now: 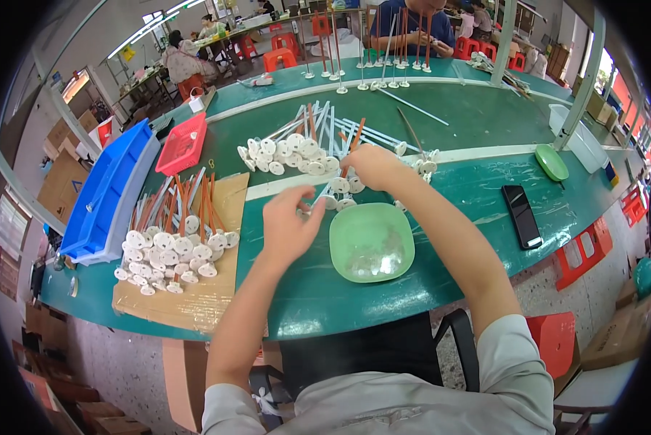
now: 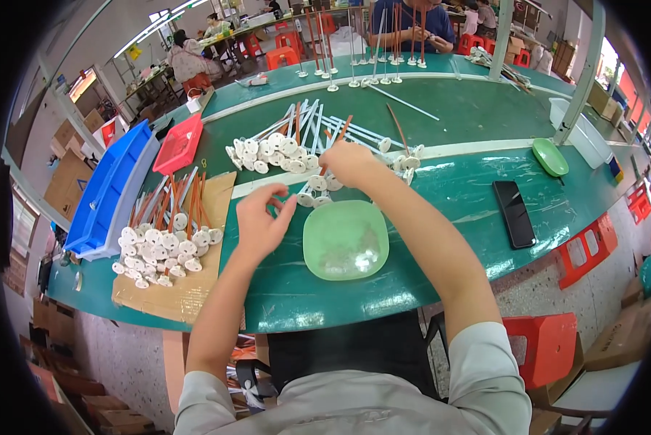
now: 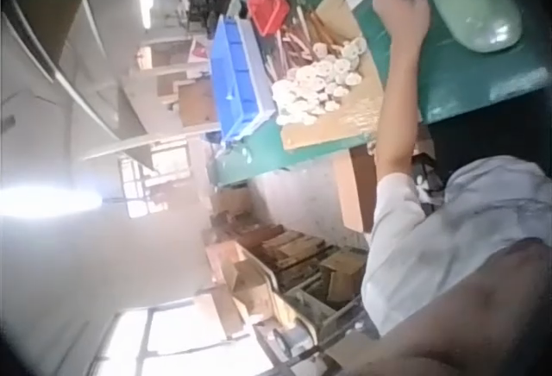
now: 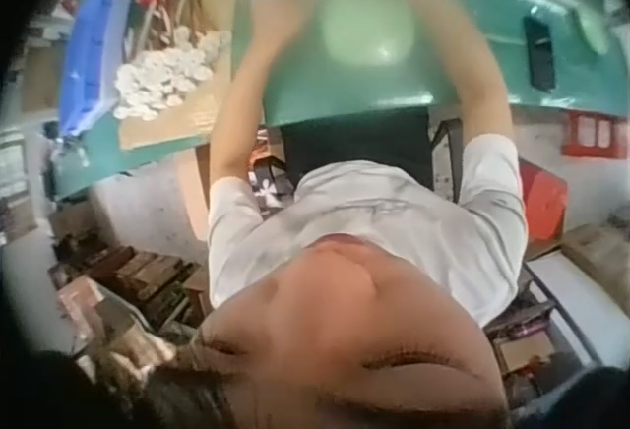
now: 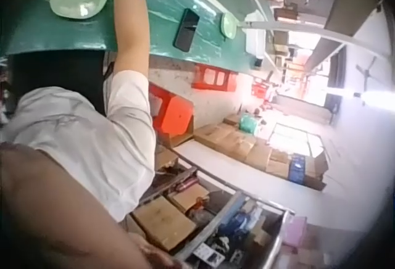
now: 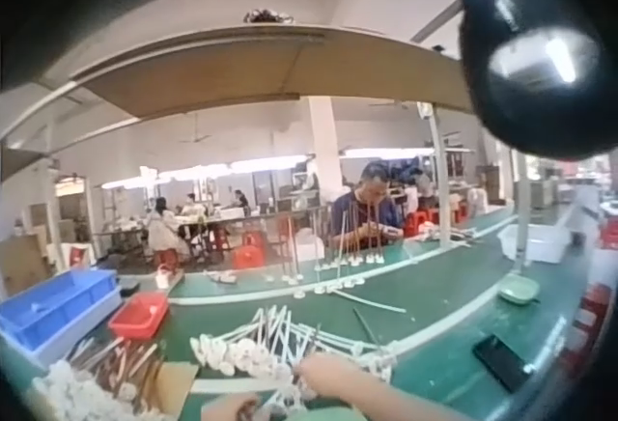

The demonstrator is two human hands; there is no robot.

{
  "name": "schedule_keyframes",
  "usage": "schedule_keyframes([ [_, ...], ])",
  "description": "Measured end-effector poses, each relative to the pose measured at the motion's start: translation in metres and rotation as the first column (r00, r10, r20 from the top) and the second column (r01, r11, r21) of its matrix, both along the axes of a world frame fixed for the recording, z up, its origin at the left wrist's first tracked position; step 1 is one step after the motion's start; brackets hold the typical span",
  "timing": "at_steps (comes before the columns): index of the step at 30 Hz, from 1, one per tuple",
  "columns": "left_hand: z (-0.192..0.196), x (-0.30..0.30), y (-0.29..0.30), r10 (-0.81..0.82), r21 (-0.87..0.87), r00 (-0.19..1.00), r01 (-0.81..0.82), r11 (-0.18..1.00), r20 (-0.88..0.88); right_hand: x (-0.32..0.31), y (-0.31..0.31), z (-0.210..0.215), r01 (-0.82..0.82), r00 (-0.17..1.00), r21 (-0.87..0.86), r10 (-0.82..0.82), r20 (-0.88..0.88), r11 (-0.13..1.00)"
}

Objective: Manually attaching circular plastic bases to rigid LED strips at an assembly workbench.

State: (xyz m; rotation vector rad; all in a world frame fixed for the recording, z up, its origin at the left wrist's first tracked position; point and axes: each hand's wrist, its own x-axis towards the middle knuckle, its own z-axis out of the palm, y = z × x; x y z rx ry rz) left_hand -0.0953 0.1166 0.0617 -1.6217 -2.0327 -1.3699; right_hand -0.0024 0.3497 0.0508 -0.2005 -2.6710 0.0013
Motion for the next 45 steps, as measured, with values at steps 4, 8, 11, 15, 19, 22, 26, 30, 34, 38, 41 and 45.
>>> schedule_keyframes([
  [4,-0.013,0.004,-0.009,-0.032,0.068,0.999,0.030,0.997,0.024,0.016,-0.014,0.022,0.094,0.971,-0.060,-0.078,0.225,0.994],
  [8,-0.004,0.010,-0.010,-0.067,0.094,0.997,0.062,0.994,0.050,0.042,-0.024,0.013,-0.073,0.997,0.189,0.077,-0.014,0.979],
  [11,-0.006,0.013,-0.013,-0.114,0.080,0.985,0.104,0.991,0.129,0.058,-0.038,0.021,-0.083,0.973,0.267,0.136,-0.186,0.960],
  [15,-0.006,0.018,-0.022,-0.437,0.227,0.548,0.409,0.884,0.713,0.069,-0.055,0.032,-0.187,0.747,0.466,0.434,-0.504,0.864],
  [19,-0.006,0.026,-0.032,-0.490,0.297,0.107,0.678,0.673,0.865,0.071,-0.076,0.039,-0.235,0.687,0.517,0.517,-0.510,0.823],
  [22,-0.003,0.029,-0.031,-0.516,0.313,0.062,0.731,0.606,0.854,0.071,-0.078,0.037,-0.234,0.650,0.545,0.546,-0.529,0.805],
  [26,-0.004,0.024,-0.033,-0.542,0.453,-0.064,0.635,0.625,0.838,0.075,-0.082,0.040,-0.232,0.649,0.548,0.548,-0.528,0.804],
  [30,-0.001,0.022,-0.035,-0.534,0.450,-0.098,0.677,0.582,0.839,0.077,-0.090,0.042,-0.202,0.647,0.546,0.530,-0.549,0.813],
  [34,0.000,0.026,-0.035,-0.550,0.459,-0.125,0.714,0.528,0.826,0.080,-0.097,0.045,-0.146,0.671,0.550,0.491,-0.556,0.823],
  [38,-0.005,0.023,-0.034,-0.571,0.477,-0.092,0.665,0.575,0.816,0.075,-0.095,0.045,-0.166,0.703,0.475,0.441,-0.558,0.864],
  [41,-0.005,0.021,-0.030,-0.578,0.403,0.165,0.566,0.719,0.799,0.074,-0.090,0.037,-0.353,0.612,0.260,0.432,-0.662,0.899],
  [45,-0.017,0.020,-0.026,-0.645,0.447,0.288,0.525,0.725,0.708,0.070,-0.107,0.038,-0.414,0.622,0.177,0.420,-0.661,0.893],
])
